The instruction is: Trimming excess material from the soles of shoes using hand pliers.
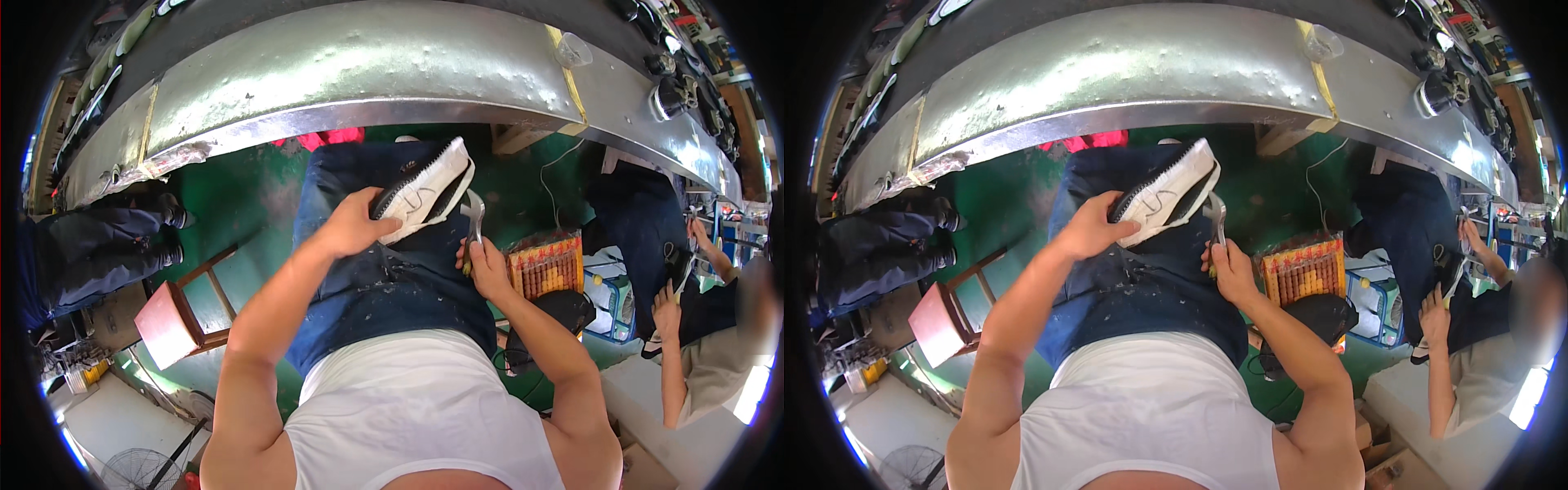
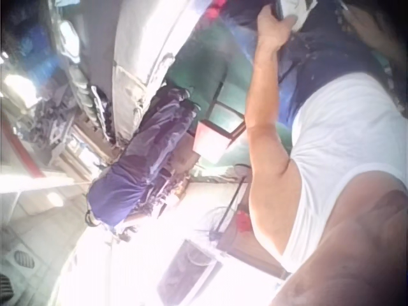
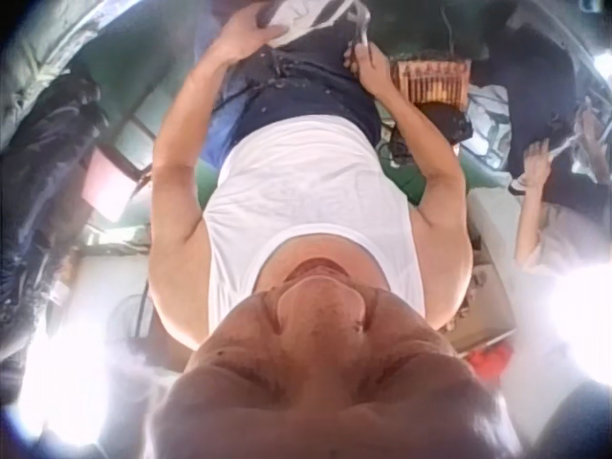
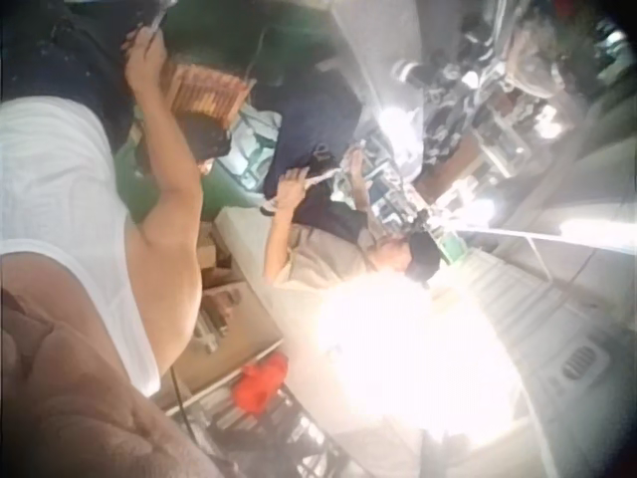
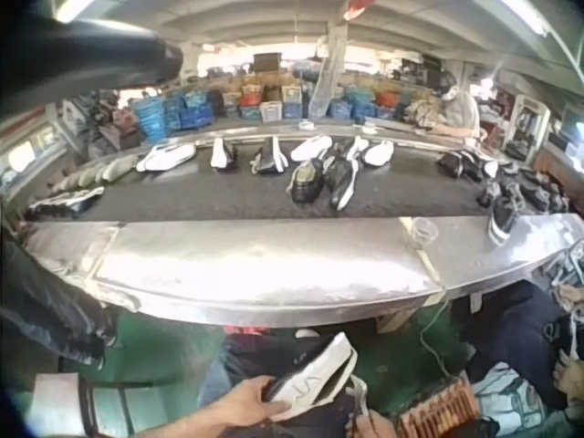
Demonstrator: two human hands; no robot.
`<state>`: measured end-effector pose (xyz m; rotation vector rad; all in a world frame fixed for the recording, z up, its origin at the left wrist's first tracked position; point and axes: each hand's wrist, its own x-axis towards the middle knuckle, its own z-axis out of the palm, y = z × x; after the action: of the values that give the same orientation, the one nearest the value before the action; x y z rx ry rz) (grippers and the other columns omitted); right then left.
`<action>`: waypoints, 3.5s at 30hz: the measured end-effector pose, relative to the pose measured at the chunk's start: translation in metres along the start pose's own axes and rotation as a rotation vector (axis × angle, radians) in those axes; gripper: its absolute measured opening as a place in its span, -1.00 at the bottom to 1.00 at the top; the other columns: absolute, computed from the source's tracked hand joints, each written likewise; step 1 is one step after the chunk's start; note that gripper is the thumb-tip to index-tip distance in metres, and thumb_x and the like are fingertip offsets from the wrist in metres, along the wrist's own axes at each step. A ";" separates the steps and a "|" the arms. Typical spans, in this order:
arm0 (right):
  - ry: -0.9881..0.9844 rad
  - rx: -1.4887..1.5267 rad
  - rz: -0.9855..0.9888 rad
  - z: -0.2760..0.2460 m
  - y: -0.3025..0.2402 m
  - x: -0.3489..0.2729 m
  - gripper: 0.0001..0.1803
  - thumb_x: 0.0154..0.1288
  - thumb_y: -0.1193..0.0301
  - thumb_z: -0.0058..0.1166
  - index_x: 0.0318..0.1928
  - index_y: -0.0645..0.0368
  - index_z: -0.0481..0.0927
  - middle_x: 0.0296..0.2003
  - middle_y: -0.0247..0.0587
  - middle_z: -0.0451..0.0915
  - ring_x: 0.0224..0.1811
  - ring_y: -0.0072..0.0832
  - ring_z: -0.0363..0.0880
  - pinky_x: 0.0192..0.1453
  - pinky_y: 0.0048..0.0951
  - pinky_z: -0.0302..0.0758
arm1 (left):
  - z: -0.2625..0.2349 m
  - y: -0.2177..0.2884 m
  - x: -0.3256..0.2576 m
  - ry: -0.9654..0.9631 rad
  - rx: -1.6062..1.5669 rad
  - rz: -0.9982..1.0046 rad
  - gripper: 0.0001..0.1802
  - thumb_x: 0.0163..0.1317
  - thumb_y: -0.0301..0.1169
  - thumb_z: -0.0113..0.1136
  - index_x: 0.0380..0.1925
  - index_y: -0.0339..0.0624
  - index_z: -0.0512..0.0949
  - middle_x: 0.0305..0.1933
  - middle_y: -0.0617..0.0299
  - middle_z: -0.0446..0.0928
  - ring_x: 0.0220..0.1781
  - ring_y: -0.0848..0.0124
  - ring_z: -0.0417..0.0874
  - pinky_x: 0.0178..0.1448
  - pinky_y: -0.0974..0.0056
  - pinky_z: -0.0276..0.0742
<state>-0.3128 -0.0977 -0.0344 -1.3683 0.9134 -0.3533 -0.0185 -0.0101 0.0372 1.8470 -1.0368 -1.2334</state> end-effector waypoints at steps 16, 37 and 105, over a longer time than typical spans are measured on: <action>0.115 0.354 0.235 -0.002 0.000 -0.001 -0.57 0.58 0.11 -0.13 0.02 0.28 0.44 -0.27 -0.24 0.58 -0.35 -0.51 0.58 -0.32 -0.53 0.47 | -0.008 0.132 -0.009 0.332 -0.451 0.562 -0.49 0.09 -0.44 0.50 -0.02 -0.35 0.46 -0.16 0.13 0.65 -0.14 0.45 0.67 -0.01 0.32 0.63; -0.669 -0.831 -0.033 -0.002 -0.122 0.027 -0.66 0.32 0.36 0.06 -0.05 0.41 0.50 -0.22 0.27 0.62 -0.07 0.15 0.59 0.01 -0.01 0.51 | 0.063 -0.026 -0.033 0.531 0.204 0.521 -0.91 0.13 -0.61 0.26 -0.33 -0.30 0.66 -0.40 0.02 0.58 -0.43 0.06 0.61 -0.28 0.16 0.57; -0.437 -0.780 0.015 0.024 -0.061 0.004 -0.53 0.53 0.10 -0.11 -0.25 0.33 0.50 -0.39 0.07 0.63 -0.35 -0.12 0.64 -0.20 -0.20 0.54 | 0.074 -0.068 -0.048 -0.014 -0.438 -0.119 -0.02 0.32 -0.41 0.19 0.57 -0.13 -0.23 0.52 -0.11 0.14 0.52 0.16 0.21 0.52 0.19 0.15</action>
<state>-0.2759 -0.0974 0.0199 -2.0398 0.7073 0.3557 -0.0828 0.0551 -0.0258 1.5742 -0.6062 -1.4144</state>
